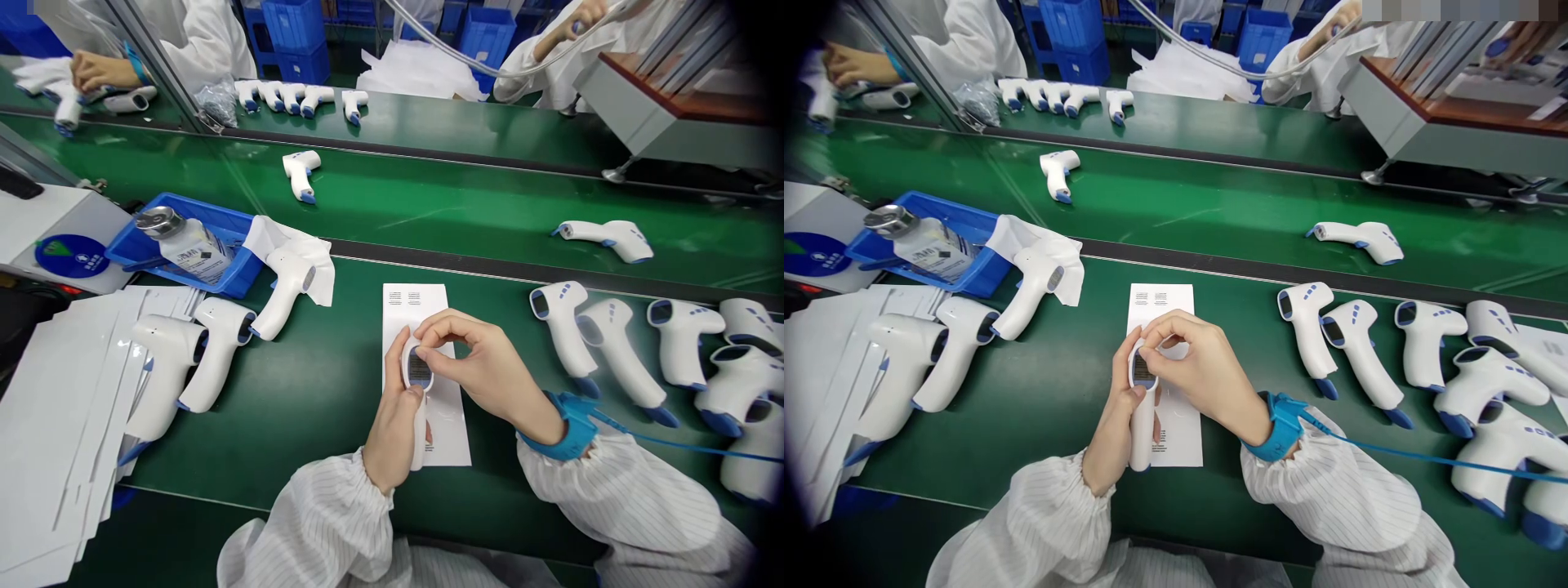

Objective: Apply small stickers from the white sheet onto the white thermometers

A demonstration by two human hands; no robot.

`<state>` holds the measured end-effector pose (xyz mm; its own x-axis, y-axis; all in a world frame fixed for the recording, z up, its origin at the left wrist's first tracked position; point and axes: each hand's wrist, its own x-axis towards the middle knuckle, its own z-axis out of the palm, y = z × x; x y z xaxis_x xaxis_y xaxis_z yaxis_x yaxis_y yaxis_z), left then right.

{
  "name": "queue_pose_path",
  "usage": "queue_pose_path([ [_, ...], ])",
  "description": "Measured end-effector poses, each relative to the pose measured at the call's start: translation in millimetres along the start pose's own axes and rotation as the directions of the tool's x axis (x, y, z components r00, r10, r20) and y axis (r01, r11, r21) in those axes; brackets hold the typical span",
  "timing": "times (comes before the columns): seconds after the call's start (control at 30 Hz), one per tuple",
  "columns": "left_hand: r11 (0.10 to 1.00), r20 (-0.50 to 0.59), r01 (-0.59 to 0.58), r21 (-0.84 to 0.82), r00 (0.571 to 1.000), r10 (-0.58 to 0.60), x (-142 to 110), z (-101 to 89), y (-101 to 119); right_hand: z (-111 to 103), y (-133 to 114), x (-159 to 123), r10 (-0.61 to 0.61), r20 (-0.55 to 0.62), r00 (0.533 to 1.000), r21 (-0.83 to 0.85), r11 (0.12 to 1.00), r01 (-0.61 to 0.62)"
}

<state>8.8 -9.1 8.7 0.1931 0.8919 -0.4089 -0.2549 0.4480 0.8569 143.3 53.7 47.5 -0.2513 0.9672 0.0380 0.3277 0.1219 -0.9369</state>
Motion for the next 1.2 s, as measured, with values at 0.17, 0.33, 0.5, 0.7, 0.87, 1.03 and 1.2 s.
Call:
queue_pose_path([
  [0.17, 1.0, 0.008, -0.008, 0.004, 1.0, 0.008, 0.2, 0.3, -0.6, 0.3, 0.2, 0.6, -0.01, -0.002, 1.0, -0.014, 1.0, 0.01],
  [0.33, 1.0, -0.015, 0.011, 0.012, 1.0, -0.01, 0.7, 2.7, 3.9, 1.1, -0.5, 0.1, -0.021, -0.01, 1.0, -0.049, 0.999, 0.02],
  [0.5, 1.0, -0.004, 0.002, -0.005, 1.0, -0.002, 0.3, 1.1, 1.9, 0.6, -0.3, -1.8, -0.039, -0.033, 0.999, -0.053, 0.998, 0.037],
  [0.7, 0.999, 0.036, -0.003, 0.044, 0.999, 0.001, -0.3, -0.1, 0.6, 0.1, -0.6, -1.2, -0.05, -0.028, 0.998, -0.036, 0.998, 0.049],
  [0.87, 0.998, 0.043, -0.001, 0.065, 0.999, -0.001, -0.3, 0.3, 3.2, 1.1, -1.5, -0.2, -0.054, -0.033, 0.998, -0.045, 0.998, 0.052],
  [1.03, 0.998, 0.036, 0.004, 0.062, 0.999, -0.006, 0.6, 0.0, 1.5, 1.8, 0.0, 0.4, -0.046, -0.035, 0.998, -0.052, 0.998, 0.045],
  [1.2, 0.999, 0.026, -0.01, 0.044, 1.0, 0.009, 0.6, 1.2, 2.2, 2.6, 0.8, 0.3, -0.066, -0.037, 0.997, -0.071, 0.995, 0.063],
])
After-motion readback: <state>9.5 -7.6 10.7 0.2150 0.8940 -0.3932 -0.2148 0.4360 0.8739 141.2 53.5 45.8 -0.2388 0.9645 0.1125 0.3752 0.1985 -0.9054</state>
